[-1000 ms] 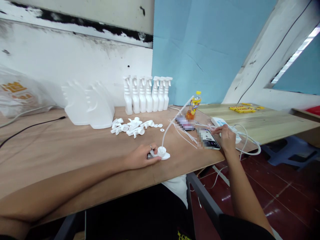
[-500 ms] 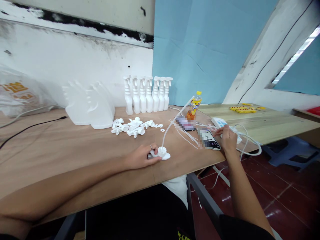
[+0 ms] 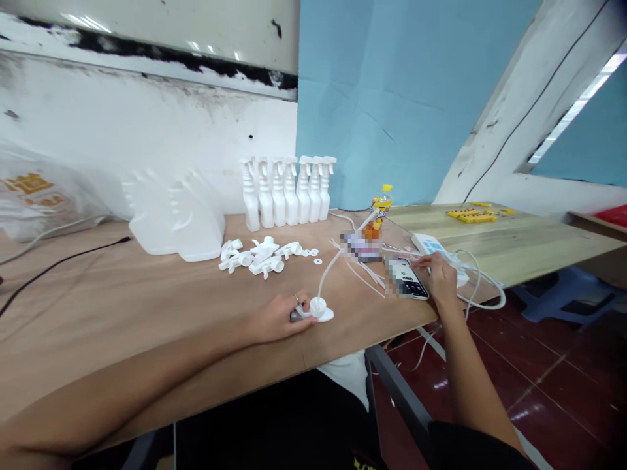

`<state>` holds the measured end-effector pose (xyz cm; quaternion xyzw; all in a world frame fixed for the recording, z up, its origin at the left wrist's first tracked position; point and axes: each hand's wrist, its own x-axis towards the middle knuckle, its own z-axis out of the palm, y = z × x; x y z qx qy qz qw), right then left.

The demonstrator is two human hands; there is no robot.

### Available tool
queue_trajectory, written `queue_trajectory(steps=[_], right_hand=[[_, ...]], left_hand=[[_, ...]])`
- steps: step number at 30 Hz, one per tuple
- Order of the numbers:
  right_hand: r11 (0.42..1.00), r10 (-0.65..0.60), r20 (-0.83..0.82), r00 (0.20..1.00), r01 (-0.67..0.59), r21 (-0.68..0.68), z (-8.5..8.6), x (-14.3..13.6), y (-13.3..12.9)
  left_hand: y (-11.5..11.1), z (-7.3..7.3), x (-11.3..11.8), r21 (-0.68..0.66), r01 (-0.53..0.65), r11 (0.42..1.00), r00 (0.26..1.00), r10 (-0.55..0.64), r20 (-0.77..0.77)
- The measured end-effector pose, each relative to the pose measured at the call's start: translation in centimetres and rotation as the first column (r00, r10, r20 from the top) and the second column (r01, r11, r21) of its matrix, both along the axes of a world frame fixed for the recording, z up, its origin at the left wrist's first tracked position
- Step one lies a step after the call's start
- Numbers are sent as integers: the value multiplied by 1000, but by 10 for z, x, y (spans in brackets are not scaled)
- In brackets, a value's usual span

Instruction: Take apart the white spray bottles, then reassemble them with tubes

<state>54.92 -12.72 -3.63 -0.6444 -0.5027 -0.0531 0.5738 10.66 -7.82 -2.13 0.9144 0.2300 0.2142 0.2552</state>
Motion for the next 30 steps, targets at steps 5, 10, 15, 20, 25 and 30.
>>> queue_trajectory(steps=[5,10,15,20,25,30], right_hand=[[996,35,8,999,-34,-80,-3,5,0],[998,24,-60,998,-21,58,-3,3,-1],[999,-8,-73,997,11,37,-1,1,-1],[1000,0,-70,998,2,29,3,-3,-1],[999,3,-24,1000,-4,-38,3,-3,-1],[994,5,-64,998,-12,-106,0,6,3]], left_hand=[[1,-2,0,-10,3,1000,1000,-3,4],[2,-3,-1,3,38,999,999,-38,17],[1,-2,-2,13,33,999,999,-33,11],[3,-5,-3,45,46,998,999,-46,9],[2,-6,-2,52,48,997,999,-49,23],[1,-4,-1,56,23,998,999,-24,25]])
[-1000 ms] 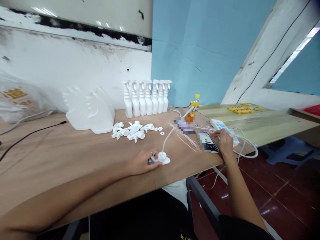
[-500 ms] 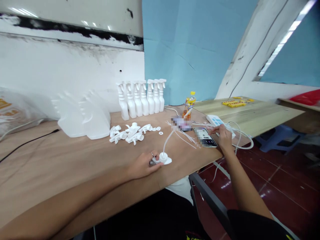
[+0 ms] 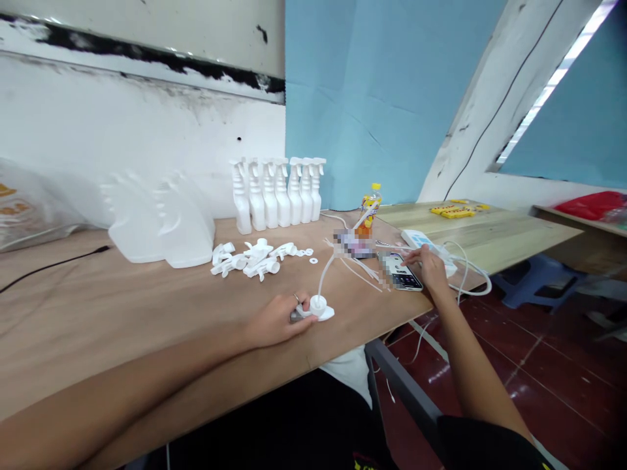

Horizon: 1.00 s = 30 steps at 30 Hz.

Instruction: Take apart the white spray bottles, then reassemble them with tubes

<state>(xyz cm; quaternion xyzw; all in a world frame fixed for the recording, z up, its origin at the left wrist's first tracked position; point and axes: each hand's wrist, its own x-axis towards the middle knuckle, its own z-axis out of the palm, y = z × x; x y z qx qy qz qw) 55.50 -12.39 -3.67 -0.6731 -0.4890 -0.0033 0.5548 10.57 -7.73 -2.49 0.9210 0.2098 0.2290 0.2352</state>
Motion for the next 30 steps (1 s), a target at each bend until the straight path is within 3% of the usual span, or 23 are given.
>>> queue_trajectory(steps=[10,16,23,30], right_hand=[[999,41,-53,998,-40,32,1,0,4],[986,-68,-37,997,73,149,4,-9,-2],[988,-156,76,985,155,18,-4,4,-1],[989,-143,66,988,140,55,-6,7,-1]], left_hand=[[-1,3,0,-26,-37,999,997,35,-69],[-2,6,1,-19,-27,999,998,26,-50],[0,2,0,-5,-43,999,998,42,-46],[-2,3,0,-19,-31,999,999,31,-27]])
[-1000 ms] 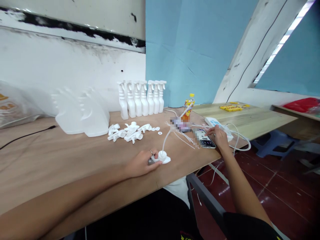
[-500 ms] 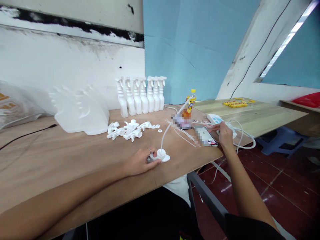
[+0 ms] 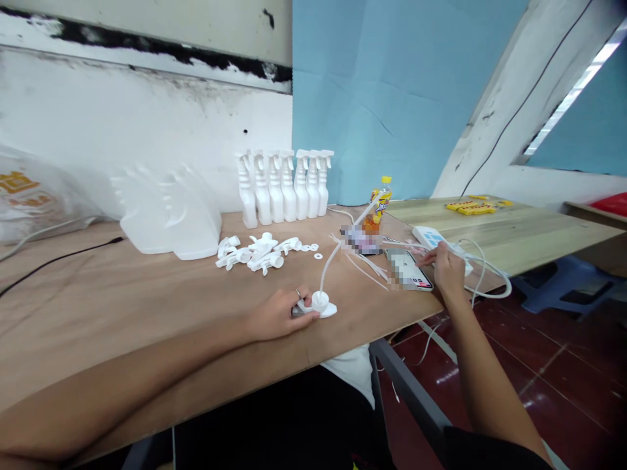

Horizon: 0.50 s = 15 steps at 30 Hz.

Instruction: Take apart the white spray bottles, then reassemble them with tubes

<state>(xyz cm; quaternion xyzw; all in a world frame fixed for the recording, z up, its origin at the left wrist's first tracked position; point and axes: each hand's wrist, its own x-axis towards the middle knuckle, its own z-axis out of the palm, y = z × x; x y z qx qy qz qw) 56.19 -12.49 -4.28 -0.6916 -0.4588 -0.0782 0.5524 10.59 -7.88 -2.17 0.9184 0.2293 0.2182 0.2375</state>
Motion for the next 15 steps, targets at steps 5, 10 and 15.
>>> queue_trajectory(steps=[5,10,15], right_hand=[[999,32,-67,997,-30,24,5,-8,-1],[968,232,-172,957,-210,139,8,-12,-6],[931,366,-211,906,-356,86,7,-9,-11]], left_hand=[[0,1,0,-18,1,1000,1000,-1,-7],[2,-1,-1,0,7,1000,1000,-8,-11],[0,1,0,-26,2,1000,1000,-2,-20]])
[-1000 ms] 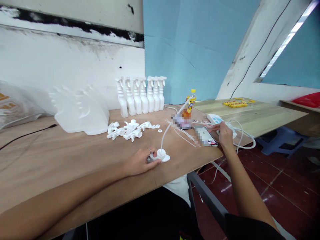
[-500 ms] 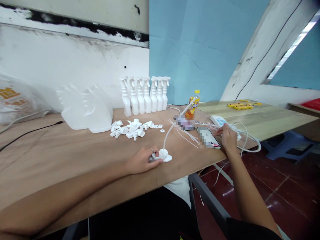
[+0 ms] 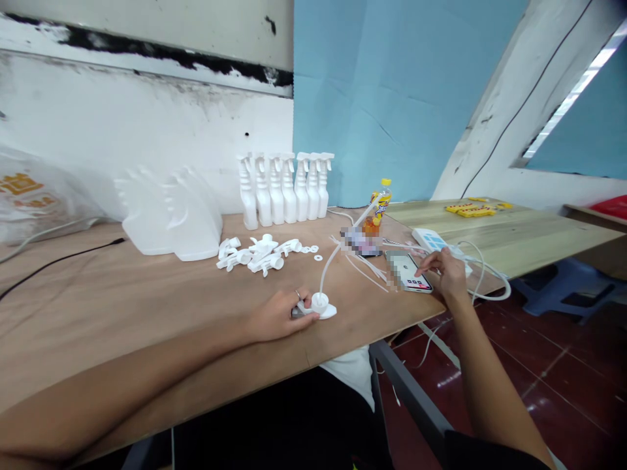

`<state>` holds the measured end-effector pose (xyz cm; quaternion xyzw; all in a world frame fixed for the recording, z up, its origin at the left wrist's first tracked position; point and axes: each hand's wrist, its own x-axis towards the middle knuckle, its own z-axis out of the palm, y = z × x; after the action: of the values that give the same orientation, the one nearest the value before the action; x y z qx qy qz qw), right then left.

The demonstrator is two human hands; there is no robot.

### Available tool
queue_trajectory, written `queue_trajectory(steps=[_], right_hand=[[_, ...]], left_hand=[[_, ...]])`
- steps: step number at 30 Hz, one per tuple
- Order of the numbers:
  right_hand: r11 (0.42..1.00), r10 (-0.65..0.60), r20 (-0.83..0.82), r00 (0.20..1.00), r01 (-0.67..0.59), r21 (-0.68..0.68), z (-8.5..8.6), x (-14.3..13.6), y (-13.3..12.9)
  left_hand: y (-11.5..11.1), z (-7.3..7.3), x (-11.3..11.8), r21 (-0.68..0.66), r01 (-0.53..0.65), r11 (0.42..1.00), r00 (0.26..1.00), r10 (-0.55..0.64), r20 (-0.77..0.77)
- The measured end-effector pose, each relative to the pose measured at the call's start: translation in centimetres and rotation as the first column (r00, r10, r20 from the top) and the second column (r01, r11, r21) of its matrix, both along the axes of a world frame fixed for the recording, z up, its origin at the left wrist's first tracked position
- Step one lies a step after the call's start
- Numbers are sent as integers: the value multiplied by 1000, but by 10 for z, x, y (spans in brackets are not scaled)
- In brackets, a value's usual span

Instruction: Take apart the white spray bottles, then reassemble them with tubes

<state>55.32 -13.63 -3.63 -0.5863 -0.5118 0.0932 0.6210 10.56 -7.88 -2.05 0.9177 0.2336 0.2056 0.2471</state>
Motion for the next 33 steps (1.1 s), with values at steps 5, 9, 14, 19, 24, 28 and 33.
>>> queue_trajectory(steps=[5,9,14,19,24,28,33], right_hand=[[996,48,43,998,-45,-76,2,-4,0],[999,-38,13,999,38,15,2,-2,-2],[989,138,-38,990,-136,61,1,5,-5],[949,315,27,949,-315,29,6,1,-10],[933,361,40,932,-361,-15,8,-2,-12],[948,310,14,951,-307,-81,5,1,-8],[979,122,-2,992,-121,-161,-5,12,8]], left_hand=[[0,1,0,4,3,1000,1000,-3,3],[2,-2,-1,13,16,1000,1000,-16,4],[2,-2,0,19,-1,1000,1000,1,-14],[1,0,0,16,8,1000,1000,-8,-1],[1,0,0,24,27,999,1000,-27,15],[1,-1,0,29,8,1000,1000,-8,3],[1,0,0,23,18,1000,1000,-18,2]])
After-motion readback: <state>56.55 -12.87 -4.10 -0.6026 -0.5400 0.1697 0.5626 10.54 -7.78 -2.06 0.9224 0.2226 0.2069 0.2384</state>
